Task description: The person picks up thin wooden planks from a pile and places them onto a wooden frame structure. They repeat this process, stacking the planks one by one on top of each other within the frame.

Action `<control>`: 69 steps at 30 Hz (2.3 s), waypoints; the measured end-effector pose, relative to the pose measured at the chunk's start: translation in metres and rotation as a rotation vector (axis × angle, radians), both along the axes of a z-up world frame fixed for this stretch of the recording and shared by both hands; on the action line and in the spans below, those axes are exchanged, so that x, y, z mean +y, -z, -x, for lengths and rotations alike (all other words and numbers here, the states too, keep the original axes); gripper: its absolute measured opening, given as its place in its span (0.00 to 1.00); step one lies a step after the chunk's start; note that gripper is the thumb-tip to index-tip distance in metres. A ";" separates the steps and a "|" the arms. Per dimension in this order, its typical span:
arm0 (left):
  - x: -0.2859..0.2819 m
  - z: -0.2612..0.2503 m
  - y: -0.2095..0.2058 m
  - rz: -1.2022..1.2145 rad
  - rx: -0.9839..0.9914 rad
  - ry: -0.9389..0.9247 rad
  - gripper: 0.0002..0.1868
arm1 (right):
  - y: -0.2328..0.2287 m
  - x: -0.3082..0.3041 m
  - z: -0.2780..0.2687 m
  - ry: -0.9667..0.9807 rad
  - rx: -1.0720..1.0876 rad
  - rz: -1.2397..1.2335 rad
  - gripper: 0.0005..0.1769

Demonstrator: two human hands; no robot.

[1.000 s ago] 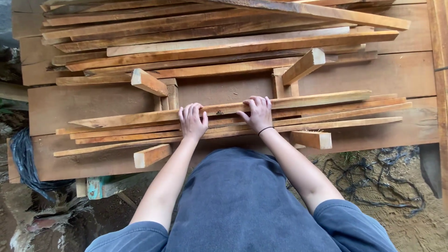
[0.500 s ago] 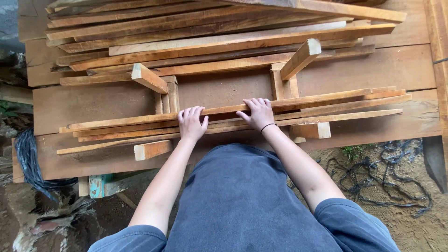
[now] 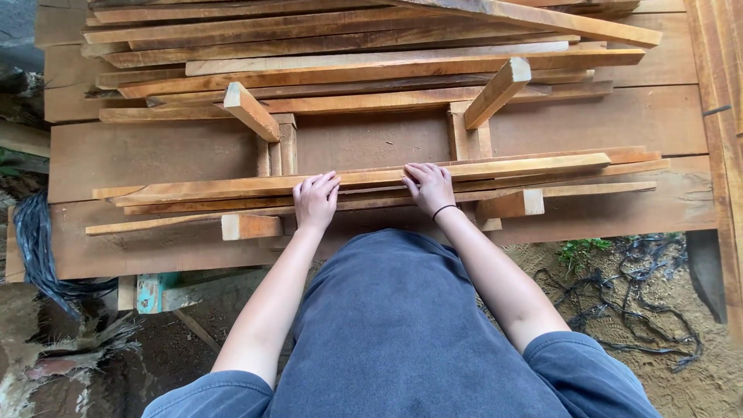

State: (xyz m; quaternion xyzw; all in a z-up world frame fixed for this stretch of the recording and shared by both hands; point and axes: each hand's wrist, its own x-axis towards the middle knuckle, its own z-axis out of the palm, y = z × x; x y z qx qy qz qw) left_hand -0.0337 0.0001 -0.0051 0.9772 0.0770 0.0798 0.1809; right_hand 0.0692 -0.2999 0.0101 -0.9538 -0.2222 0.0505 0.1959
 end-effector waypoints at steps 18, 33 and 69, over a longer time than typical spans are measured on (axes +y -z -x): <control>-0.014 0.023 0.001 -0.090 -0.026 0.070 0.31 | 0.012 -0.009 0.025 0.007 -0.104 0.224 0.30; -0.012 0.030 0.010 0.066 0.052 0.134 0.21 | -0.013 -0.021 0.049 -0.032 -0.155 -0.012 0.22; -0.030 0.029 -0.022 -0.117 0.327 0.170 0.25 | -0.039 -0.022 0.043 -0.226 -0.069 0.143 0.28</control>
